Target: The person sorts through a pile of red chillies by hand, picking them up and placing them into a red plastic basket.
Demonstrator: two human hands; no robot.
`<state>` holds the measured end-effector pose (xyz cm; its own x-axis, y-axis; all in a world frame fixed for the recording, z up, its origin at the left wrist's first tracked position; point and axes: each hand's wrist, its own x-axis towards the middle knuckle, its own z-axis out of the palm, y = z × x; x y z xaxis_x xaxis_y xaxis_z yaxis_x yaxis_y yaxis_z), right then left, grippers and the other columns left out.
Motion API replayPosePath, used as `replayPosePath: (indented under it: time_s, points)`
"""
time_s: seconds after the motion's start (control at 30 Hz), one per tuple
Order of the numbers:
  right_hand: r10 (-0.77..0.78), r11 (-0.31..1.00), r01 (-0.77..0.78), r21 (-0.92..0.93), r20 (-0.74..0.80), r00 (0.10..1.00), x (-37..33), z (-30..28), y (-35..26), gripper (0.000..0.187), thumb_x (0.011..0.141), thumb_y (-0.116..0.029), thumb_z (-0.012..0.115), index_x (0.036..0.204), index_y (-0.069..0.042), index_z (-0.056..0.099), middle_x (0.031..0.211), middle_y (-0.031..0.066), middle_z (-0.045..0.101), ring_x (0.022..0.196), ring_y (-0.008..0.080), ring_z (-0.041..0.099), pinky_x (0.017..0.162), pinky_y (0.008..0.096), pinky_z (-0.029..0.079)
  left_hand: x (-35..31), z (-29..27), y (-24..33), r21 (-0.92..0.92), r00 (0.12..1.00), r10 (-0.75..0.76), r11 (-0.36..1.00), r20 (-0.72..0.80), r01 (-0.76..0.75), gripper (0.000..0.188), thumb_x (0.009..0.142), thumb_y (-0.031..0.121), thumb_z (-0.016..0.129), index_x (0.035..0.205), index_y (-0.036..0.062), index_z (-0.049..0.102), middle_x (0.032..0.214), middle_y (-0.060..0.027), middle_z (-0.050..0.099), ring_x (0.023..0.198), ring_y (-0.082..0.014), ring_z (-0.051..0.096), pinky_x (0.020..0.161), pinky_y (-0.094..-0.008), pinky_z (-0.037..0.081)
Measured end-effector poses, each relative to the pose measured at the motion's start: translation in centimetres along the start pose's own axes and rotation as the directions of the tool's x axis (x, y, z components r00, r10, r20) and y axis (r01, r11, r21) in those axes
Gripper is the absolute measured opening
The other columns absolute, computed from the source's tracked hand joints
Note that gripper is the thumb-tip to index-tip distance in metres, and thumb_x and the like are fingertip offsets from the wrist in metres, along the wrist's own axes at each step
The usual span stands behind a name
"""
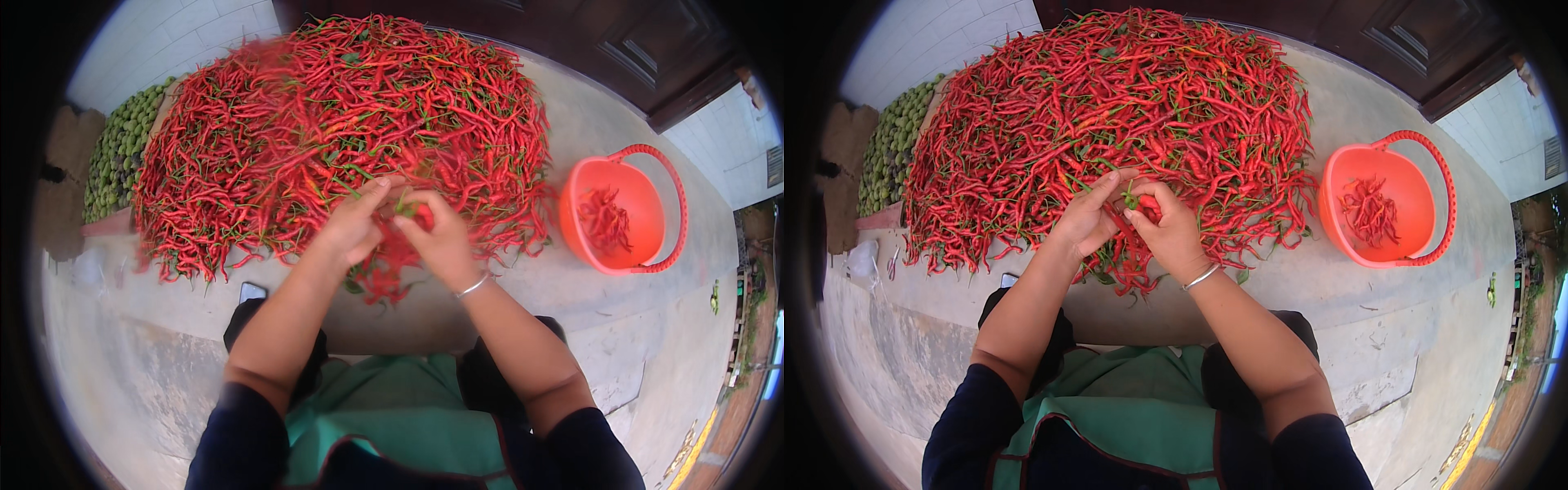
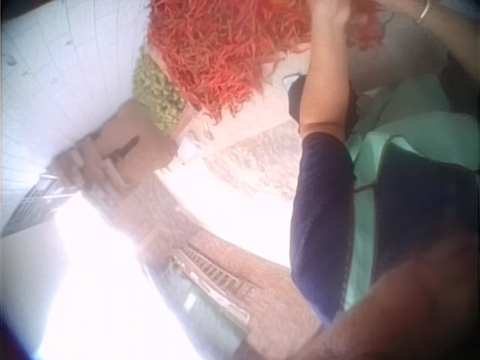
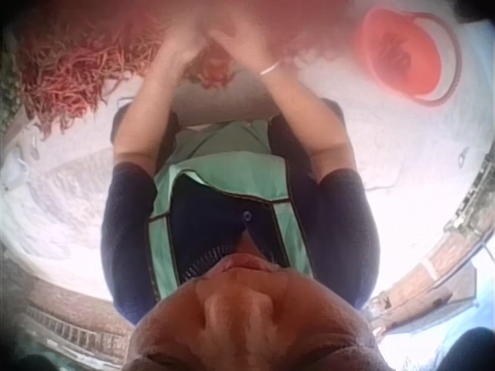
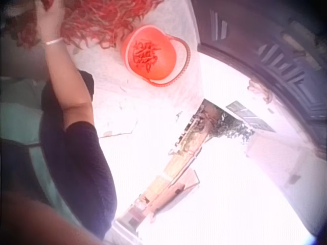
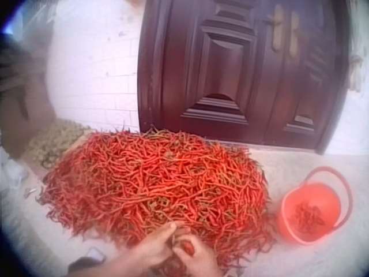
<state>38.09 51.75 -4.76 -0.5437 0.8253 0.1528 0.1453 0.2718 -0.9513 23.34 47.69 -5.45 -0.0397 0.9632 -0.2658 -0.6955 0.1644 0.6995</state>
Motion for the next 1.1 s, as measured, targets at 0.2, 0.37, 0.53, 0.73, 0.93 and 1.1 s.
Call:
replayPosePath:
  time_s: [0.2,0.37,0.53,0.73,0.93,1.1]
  points:
    - [0.005,1.0,-0.006,-0.012,-0.102,0.995,-0.2,1.1,0.2,0.026,0.077,-0.008,0.064,0.101,-0.005,0.054,0.085,0.0096,0.062,0.077,0.0195,0.061,0.07,0.0286,0.047,-0.7,1.3,-0.9,-0.317,0.997,0.061,0.946,-0.046,-0.073,0.046,0.088,0.029,0.054,0.126,0.0093,0.038,0.116,-0.0095,0.051,0.104,-0.0209,0.05,0.087,-0.0331,0.043]
    - [0.197,0.937,-0.131,0.323,-0.18,0.964,0.5,0.6,0.9,0.022,0.081,-0.008,0.062,0.101,-0.002,0.053,0.084,0.004,0.061,0.078,0.0087,0.057,0.067,0.0237,0.046,-1.7,1.3,-2.1,0.235,0.987,-0.146,0.964,0.064,0.127,0.046,0.087,0.024,0.057,0.125,0.0083,0.037,0.116,-0.0055,0.049,0.11,-0.0161,0.045,0.091,-0.0339,0.04]
    - [0.127,0.992,-0.128,-0.011,-0.057,0.99,0.4,0.0,0.8,0.028,0.091,-0.024,0.047,0.106,-0.002,0.051,0.09,0.0095,0.06,0.078,0.0193,0.058,0.069,0.03,0.046,-1.4,1.3,-2.5,0.094,0.987,-0.098,0.992,0.13,0.086,0.044,0.088,0.029,0.055,0.123,0.007,0.039,0.112,-0.0059,0.05,0.102,-0.0161,0.05,0.083,-0.0339,0.043]
    - [0.235,0.915,-0.321,0.243,0.327,0.916,0.6,-1.2,0.7,0.043,0.095,-0.031,0.033,0.128,-0.005,0.042,0.119,0.0128,0.05,0.105,0.0226,0.052,0.09,0.0323,0.039,-1.4,0.5,-2.1,0.104,0.995,-0.093,0.991,0.027,0.09,0.028,0.084,0.035,0.06,0.096,0.0098,0.056,0.078,0.0005,0.054,0.073,-0.0118,0.05,0.065,-0.0273,0.041]
    - [0.464,0.832,-0.192,-0.521,0.463,0.755,-1.3,-2.3,6.7,0.046,0.082,-0.028,0.056,0.12,-0.003,0.046,0.093,0.0157,0.062,0.085,0.0262,0.06,0.074,0.036,0.046,-0.9,-0.4,0.1,0.076,0.997,-0.001,0.997,-0.08,0.007,0.015,0.083,0.026,0.063,0.089,0.0132,0.057,0.073,0.0036,0.053,0.069,-0.0091,0.051,0.06,-0.0247,0.039]
    - [0.439,0.834,-0.199,-0.516,0.399,0.805,-5.8,2.6,14.4,0.046,0.072,-0.035,0.066,0.107,-0.006,0.058,0.088,0.0166,0.062,0.085,0.0307,0.059,0.074,0.0383,0.046,-1.1,-1.1,0.8,0.007,0.993,0.026,1.0,-0.118,-0.025,0.014,0.083,0.025,0.062,0.085,0.0138,0.054,0.073,0.0046,0.053,0.069,-0.008,0.051,0.06,-0.0246,0.039]
